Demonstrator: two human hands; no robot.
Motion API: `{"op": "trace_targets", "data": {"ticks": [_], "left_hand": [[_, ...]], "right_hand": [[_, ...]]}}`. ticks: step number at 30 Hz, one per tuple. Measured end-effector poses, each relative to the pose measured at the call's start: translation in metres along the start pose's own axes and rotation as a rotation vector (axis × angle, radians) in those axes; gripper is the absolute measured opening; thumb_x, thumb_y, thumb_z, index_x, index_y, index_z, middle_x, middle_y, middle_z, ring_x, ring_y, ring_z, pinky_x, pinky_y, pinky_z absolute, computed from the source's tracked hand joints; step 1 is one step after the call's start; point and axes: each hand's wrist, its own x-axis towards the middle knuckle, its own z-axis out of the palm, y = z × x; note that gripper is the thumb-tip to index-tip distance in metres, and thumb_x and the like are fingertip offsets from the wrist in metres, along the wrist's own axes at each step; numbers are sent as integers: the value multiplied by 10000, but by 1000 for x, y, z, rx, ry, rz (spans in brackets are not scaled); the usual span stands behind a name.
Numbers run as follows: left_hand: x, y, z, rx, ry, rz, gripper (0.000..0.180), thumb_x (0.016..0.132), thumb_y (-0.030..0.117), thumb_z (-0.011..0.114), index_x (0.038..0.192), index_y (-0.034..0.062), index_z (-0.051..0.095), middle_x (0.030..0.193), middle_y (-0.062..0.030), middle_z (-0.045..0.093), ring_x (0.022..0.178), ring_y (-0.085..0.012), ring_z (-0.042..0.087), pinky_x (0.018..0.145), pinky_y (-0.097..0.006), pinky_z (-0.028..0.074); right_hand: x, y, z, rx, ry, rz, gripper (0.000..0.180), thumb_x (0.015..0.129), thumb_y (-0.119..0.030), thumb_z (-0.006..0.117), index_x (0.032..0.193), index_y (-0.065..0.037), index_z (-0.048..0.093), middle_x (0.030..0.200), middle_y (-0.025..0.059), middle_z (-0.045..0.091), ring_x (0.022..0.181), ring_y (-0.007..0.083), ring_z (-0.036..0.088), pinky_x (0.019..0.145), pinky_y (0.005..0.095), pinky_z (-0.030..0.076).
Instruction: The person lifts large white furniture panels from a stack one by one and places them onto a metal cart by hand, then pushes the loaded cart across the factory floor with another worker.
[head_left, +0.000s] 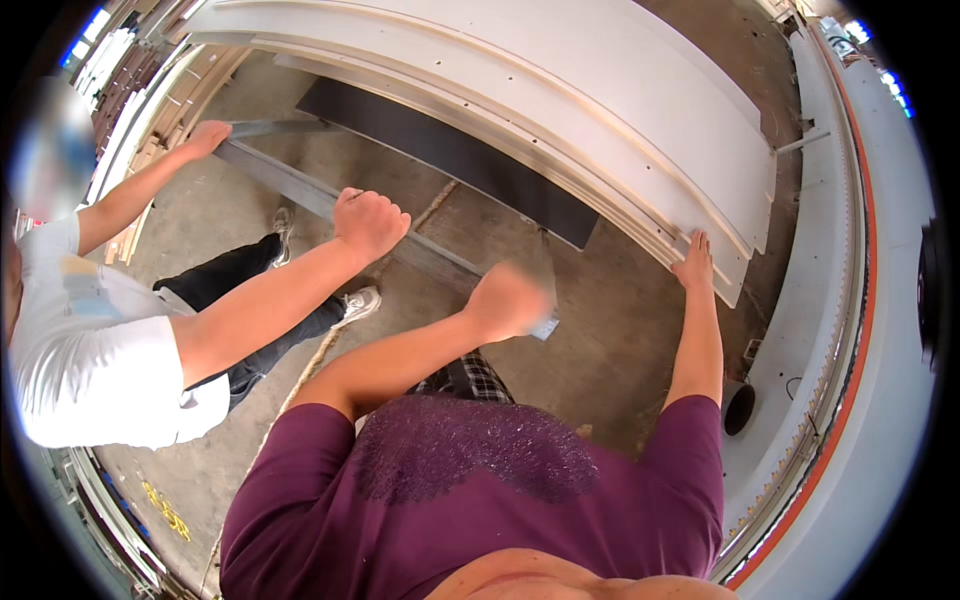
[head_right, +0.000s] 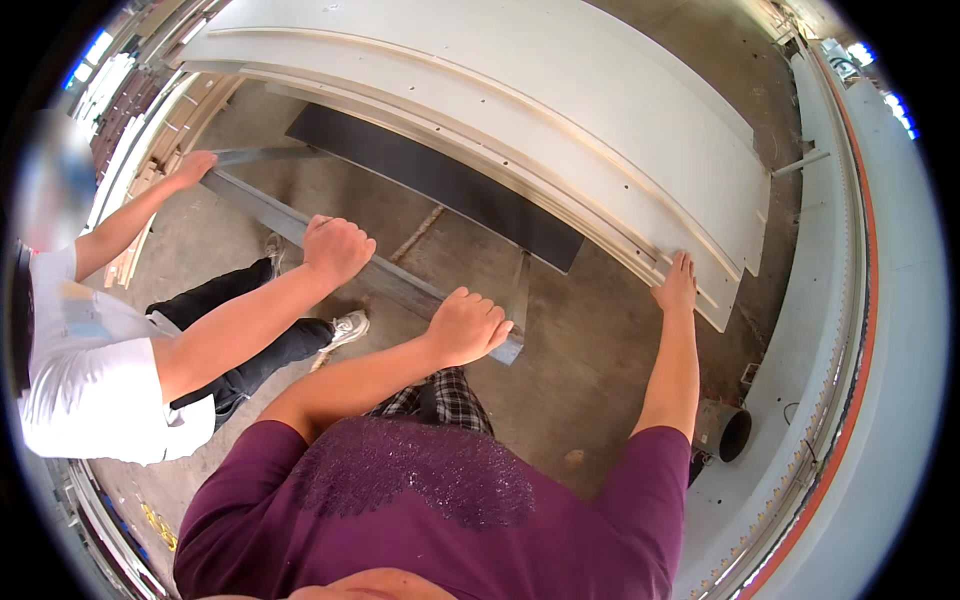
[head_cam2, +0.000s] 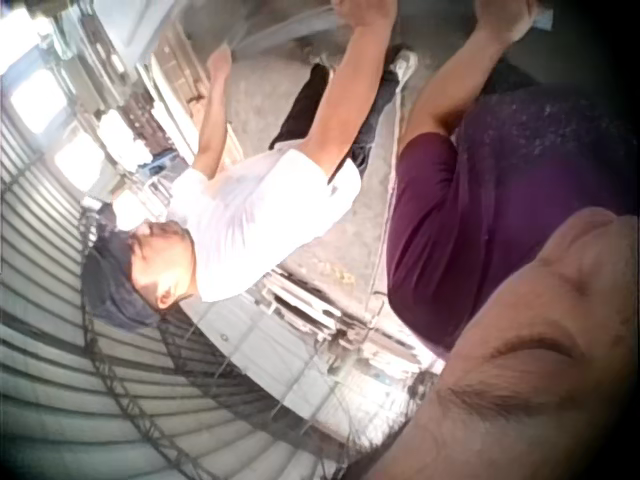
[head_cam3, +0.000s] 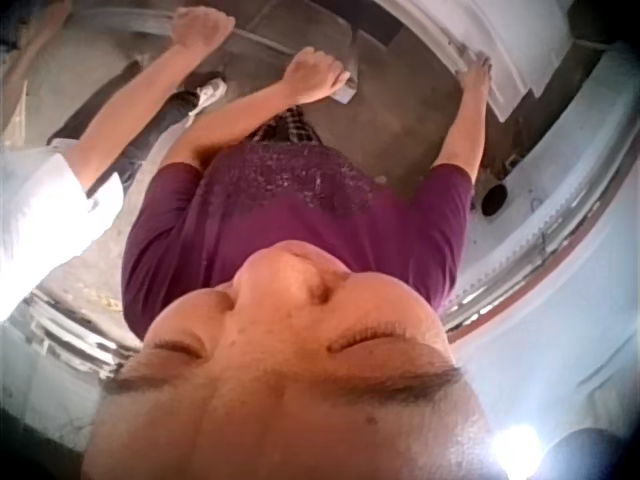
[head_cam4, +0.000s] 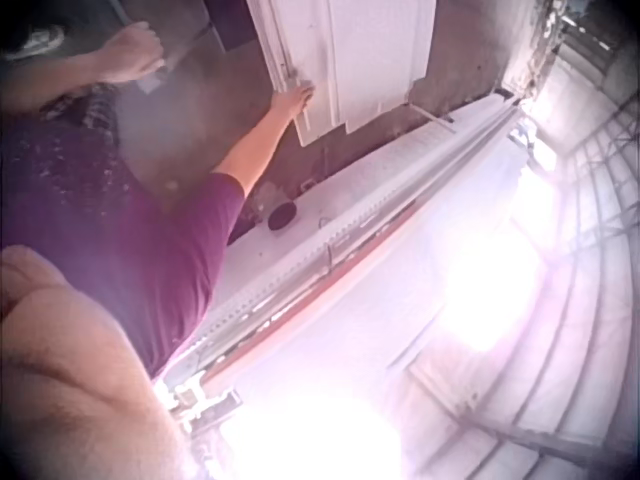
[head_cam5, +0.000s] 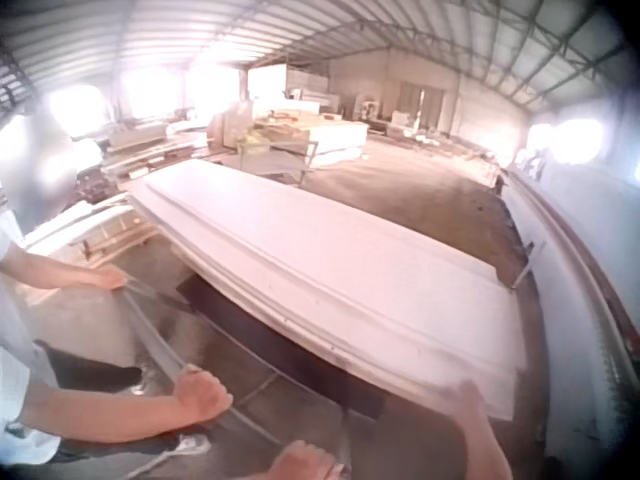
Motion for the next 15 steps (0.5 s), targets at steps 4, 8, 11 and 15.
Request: {"op": "trace_targets", "data": {"ticks": [4,8,11,15], "left_hand": [[-15,15,8,-2,-15,-6,312,877,297,595,628,114,556,585,-27,501,590,-202,493,618,-351,360],[-31,29,12,7,32,-11,318,889,292,584,632,107,554,583,-28,497,584,-199,482,612,-341,354],[-39,45,11,10,16,-36,313,890,281,580,634,104,552,584,-29,498,583,-198,482,610,-341,354],[-48,58,7,9,-1,-74,298,884,268,579,634,109,550,589,-24,499,587,-195,488,608,-340,356]], "right_hand": [[0,-1,-5,-75,-55,22,1089,661,-213,830,1485,-5,148,1558,183,165,1434,314,206,1150,423,275],[-13,-2,-6,-75,-29,-13,1097,647,-173,845,1477,14,154,1552,198,172,1428,326,215,1141,416,295],[-20,3,-8,-63,28,-70,1078,650,-148,840,1471,23,162,1543,208,192,1422,334,228,1127,412,316],[-33,5,-7,-129,45,-139,1048,667,-175,830,1460,32,175,1522,230,225,1401,348,268,1109,396,348]]}}
